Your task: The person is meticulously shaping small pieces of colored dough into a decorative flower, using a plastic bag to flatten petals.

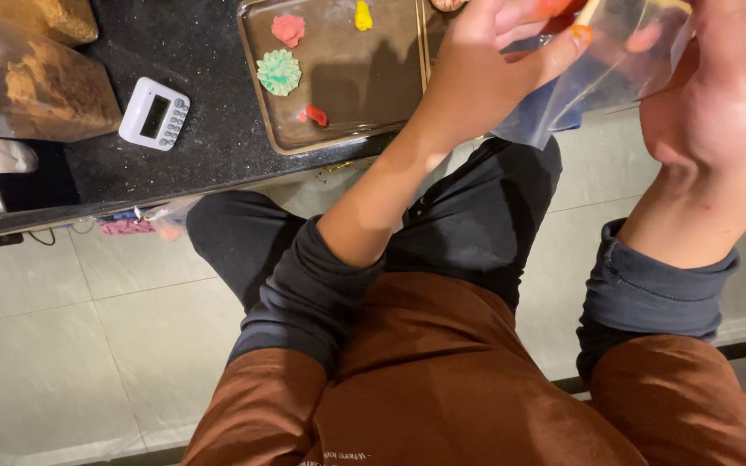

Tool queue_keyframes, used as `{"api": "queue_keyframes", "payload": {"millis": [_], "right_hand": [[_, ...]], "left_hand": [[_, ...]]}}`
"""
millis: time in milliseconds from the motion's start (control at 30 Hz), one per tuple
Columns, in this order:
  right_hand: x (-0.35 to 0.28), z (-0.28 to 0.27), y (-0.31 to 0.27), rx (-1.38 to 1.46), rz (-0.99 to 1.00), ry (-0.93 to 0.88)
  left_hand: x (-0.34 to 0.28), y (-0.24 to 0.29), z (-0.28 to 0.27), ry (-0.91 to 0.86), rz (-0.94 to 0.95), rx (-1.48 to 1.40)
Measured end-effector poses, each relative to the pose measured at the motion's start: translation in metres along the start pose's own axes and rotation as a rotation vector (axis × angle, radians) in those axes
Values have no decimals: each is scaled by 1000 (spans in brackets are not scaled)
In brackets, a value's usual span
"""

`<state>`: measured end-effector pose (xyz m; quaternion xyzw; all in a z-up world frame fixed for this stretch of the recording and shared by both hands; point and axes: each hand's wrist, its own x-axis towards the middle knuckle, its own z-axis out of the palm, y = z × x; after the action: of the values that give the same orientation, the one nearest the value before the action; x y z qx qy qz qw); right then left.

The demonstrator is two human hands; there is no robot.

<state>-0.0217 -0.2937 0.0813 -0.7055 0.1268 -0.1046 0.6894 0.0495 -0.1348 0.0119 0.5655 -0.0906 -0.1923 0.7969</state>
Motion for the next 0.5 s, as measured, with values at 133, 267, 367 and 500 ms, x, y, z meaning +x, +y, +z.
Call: {"api": "queue_keyframes", "payload": {"millis": [133, 267, 367, 500], "right_hand": [[-1, 0, 2, -83, -84, -53], [1, -3, 10, -33, -57, 31], [5, -16, 23, -106, -269, -72], [8, -23, 25, -36, 3, 103]], "left_hand": [[-3, -2, 1, 48, 162, 105], [-5, 3, 7, 197, 187, 163], [-4, 7, 6, 194, 101, 117], [1, 4, 2, 159, 25, -257]]}}
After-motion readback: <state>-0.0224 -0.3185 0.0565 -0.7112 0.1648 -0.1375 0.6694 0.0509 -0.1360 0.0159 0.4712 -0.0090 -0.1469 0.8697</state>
